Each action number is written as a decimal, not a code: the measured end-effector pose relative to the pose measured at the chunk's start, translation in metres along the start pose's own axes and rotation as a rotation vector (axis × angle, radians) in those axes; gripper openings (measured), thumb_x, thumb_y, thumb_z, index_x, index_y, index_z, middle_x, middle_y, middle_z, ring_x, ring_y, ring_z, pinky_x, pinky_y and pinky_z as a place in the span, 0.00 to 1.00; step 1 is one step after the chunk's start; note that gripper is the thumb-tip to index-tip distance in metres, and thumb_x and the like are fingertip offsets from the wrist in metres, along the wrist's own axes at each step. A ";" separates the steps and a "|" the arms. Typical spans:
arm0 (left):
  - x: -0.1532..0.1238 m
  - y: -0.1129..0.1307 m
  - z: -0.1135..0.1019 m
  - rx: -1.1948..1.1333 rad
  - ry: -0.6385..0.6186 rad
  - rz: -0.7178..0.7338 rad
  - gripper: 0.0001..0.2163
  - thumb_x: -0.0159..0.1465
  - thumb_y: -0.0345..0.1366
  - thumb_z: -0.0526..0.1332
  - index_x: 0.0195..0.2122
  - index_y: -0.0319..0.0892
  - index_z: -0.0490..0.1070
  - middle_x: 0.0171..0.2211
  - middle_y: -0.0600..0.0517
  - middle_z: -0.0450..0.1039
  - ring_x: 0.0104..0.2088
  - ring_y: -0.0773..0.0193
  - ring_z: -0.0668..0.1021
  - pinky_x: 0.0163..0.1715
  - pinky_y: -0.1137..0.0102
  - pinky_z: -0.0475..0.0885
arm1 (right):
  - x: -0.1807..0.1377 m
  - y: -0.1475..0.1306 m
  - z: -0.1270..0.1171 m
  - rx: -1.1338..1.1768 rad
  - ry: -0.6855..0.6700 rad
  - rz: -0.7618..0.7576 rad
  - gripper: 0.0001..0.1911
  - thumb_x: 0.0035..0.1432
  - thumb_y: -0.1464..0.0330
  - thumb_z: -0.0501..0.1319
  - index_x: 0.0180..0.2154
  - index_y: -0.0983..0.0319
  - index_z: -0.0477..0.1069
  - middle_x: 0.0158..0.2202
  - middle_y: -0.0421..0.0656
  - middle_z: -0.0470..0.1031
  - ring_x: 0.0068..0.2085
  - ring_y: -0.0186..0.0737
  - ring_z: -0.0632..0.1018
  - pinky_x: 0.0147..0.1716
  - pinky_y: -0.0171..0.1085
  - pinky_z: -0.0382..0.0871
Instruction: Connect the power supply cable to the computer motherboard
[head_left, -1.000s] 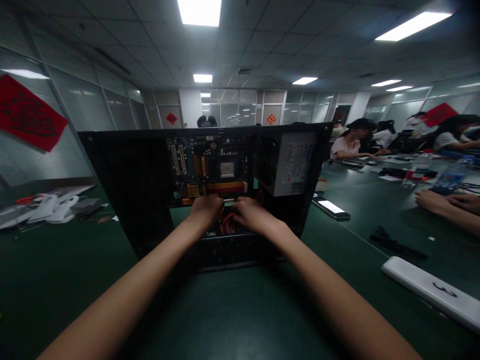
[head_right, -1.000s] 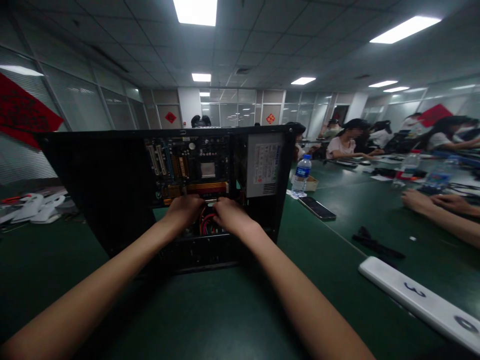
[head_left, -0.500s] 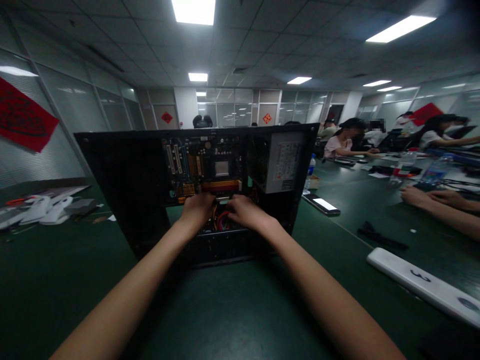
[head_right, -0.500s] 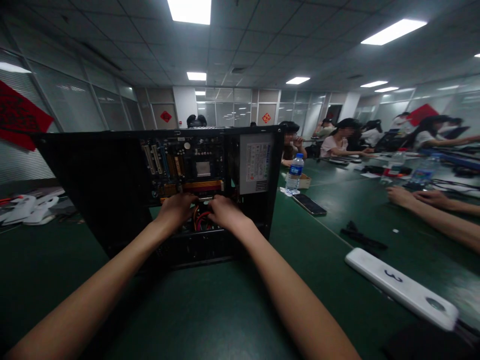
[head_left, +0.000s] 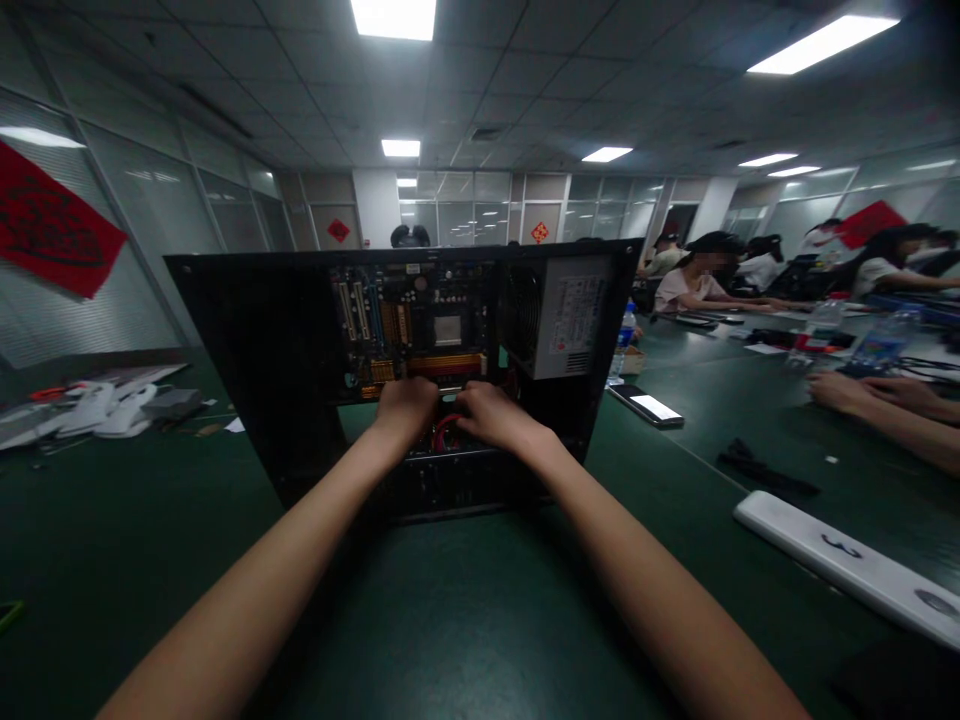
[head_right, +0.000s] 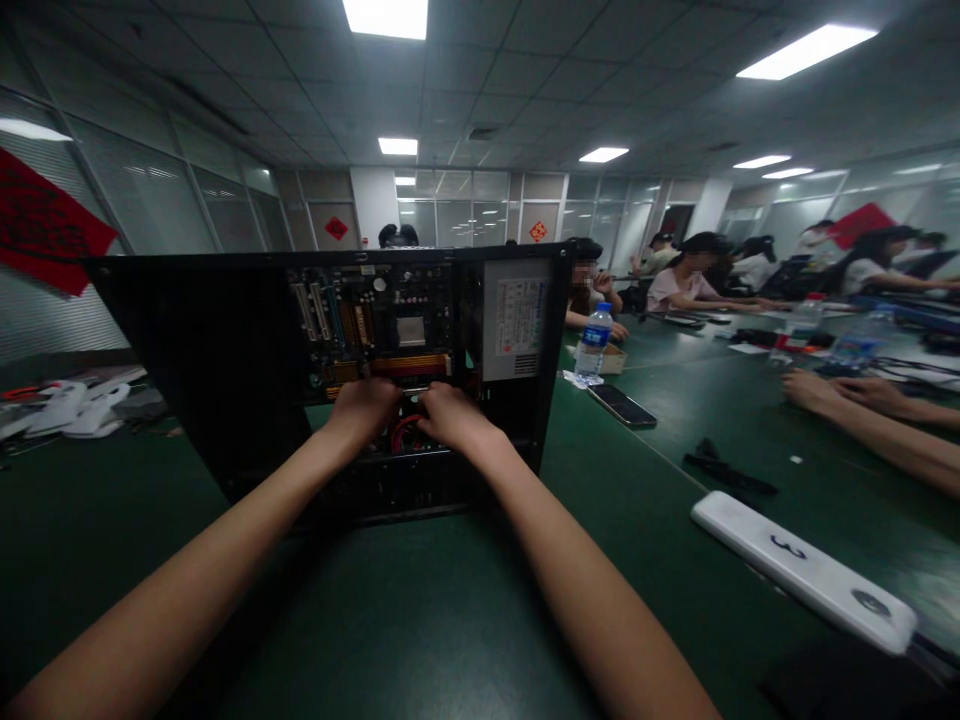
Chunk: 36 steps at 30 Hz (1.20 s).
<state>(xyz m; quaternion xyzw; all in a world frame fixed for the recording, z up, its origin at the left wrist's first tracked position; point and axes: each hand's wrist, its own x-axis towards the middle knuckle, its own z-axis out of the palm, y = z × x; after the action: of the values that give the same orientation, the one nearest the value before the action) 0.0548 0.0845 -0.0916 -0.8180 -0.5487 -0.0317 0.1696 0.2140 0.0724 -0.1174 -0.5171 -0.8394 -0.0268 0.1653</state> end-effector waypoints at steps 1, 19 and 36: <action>0.000 0.001 0.000 0.012 0.003 0.014 0.17 0.66 0.27 0.49 0.44 0.31 0.78 0.42 0.33 0.79 0.43 0.43 0.81 0.38 0.59 0.75 | 0.000 0.000 0.000 -0.002 -0.001 0.000 0.07 0.61 0.69 0.61 0.39 0.64 0.77 0.44 0.49 0.74 0.43 0.42 0.77 0.38 0.33 0.64; 0.006 0.000 0.001 0.062 0.041 0.052 0.17 0.66 0.24 0.49 0.43 0.30 0.79 0.41 0.31 0.79 0.42 0.41 0.82 0.35 0.56 0.77 | 0.002 0.000 0.001 -0.035 0.018 -0.061 0.08 0.63 0.69 0.60 0.42 0.63 0.76 0.44 0.48 0.73 0.45 0.43 0.76 0.40 0.34 0.64; 0.001 -0.013 0.000 -0.049 0.017 -0.047 0.16 0.68 0.37 0.52 0.46 0.39 0.79 0.43 0.36 0.80 0.45 0.43 0.81 0.41 0.58 0.75 | 0.011 -0.008 -0.007 -0.173 0.127 -0.177 0.12 0.68 0.72 0.53 0.46 0.63 0.74 0.48 0.48 0.69 0.42 0.40 0.76 0.37 0.35 0.64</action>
<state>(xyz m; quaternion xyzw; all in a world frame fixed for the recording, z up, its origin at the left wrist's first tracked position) 0.0436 0.0897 -0.0878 -0.8085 -0.5654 -0.0563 0.1534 0.2041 0.0769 -0.1064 -0.4506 -0.8642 -0.1460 0.1698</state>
